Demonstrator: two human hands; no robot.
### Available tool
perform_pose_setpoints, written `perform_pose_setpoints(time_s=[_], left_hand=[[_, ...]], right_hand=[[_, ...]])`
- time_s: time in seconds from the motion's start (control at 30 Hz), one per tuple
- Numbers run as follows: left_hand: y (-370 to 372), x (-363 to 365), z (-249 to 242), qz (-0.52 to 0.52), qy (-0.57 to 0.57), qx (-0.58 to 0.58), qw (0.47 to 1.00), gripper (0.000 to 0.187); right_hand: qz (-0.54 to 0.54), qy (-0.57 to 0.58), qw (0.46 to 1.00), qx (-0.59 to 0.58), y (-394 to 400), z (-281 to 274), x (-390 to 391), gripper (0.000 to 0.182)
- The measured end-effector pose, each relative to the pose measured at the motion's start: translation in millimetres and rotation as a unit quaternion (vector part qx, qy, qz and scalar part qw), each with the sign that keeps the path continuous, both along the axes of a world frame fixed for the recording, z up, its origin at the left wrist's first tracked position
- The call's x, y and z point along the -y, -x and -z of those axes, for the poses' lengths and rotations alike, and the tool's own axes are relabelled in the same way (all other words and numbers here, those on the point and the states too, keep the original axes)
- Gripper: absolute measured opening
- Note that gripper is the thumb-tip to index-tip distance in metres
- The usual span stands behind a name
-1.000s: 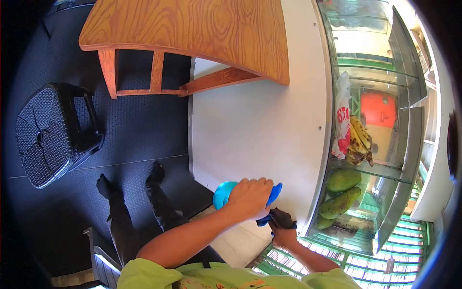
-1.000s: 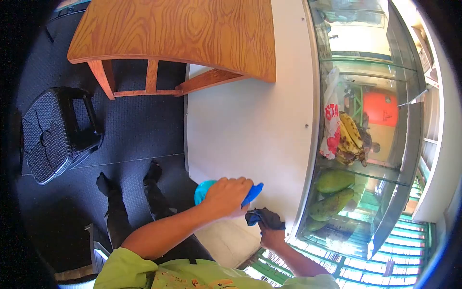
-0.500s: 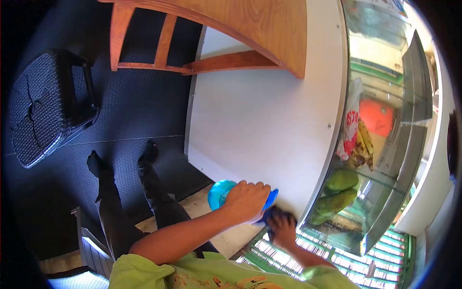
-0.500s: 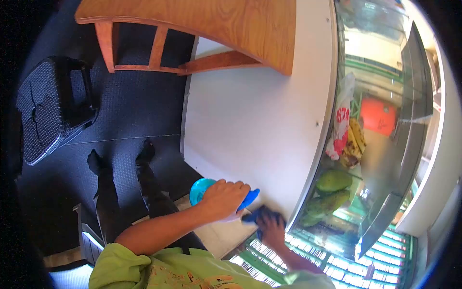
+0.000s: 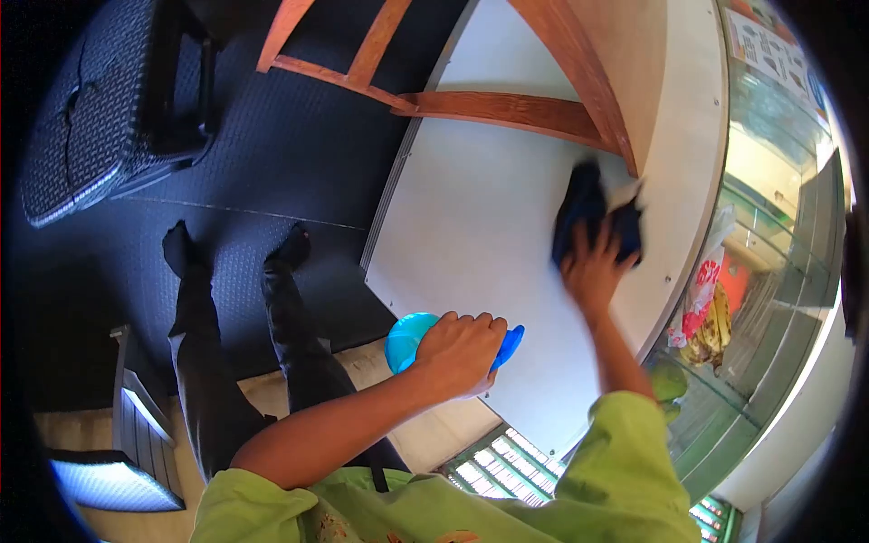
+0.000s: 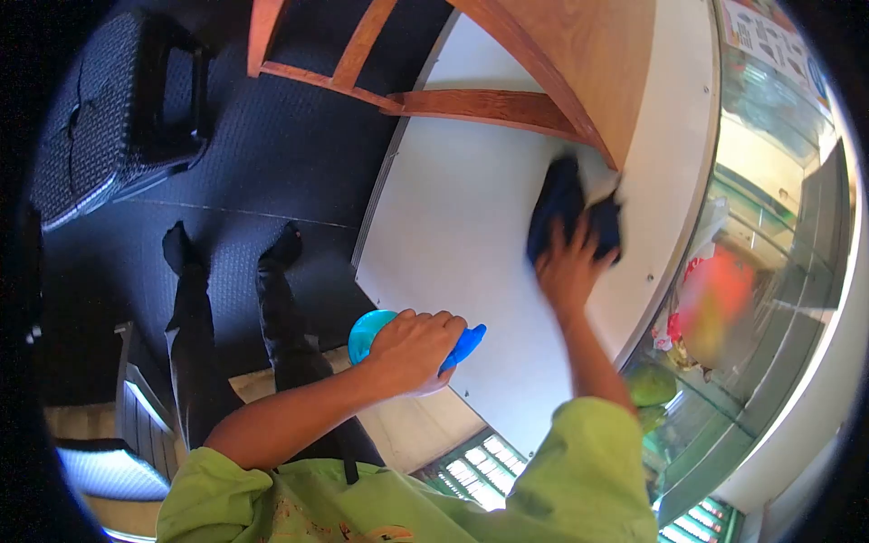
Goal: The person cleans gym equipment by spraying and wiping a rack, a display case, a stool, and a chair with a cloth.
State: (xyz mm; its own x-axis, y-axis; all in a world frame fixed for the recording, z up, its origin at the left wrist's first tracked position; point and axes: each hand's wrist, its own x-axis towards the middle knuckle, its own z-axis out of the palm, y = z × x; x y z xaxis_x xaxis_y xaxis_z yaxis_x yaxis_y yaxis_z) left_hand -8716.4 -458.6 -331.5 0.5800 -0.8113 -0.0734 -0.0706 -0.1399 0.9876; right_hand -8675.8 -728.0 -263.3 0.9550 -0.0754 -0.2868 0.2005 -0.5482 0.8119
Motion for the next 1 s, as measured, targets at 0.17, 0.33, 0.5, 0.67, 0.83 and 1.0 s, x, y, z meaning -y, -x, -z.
perform_pose_setpoints(time_s=[0.17,0.33,0.5,0.67,0.83,1.0], left_hand=[[0,-11,10,-0.029,-0.023,-0.01,0.999,0.034],[-6,-20,10,0.019,-0.035,-0.014,0.999,0.035],[12,-33,23,0.016,-0.042,-0.016,0.999,0.034],[28,-52,44,0.014,-0.065,-0.062,0.996,0.033],[28,-43,48,0.016,-0.058,-0.037,0.997,0.03],[27,-11,49,0.029,-0.018,-0.056,0.998,0.031]], right_hand=[[0.216,-0.118,0.923,-0.297,220,-52,-61,0.068],[0.214,0.05,0.97,-0.106,84,-45,-69,0.083],[0.092,0.005,0.993,0.075,-39,54,7,0.088],[0.112,-0.062,0.959,-0.253,158,73,-32,0.086],[0.2,-0.038,0.885,-0.418,164,-23,-65,0.098],[0.001,0.017,0.989,-0.15,-49,35,5,0.081]])
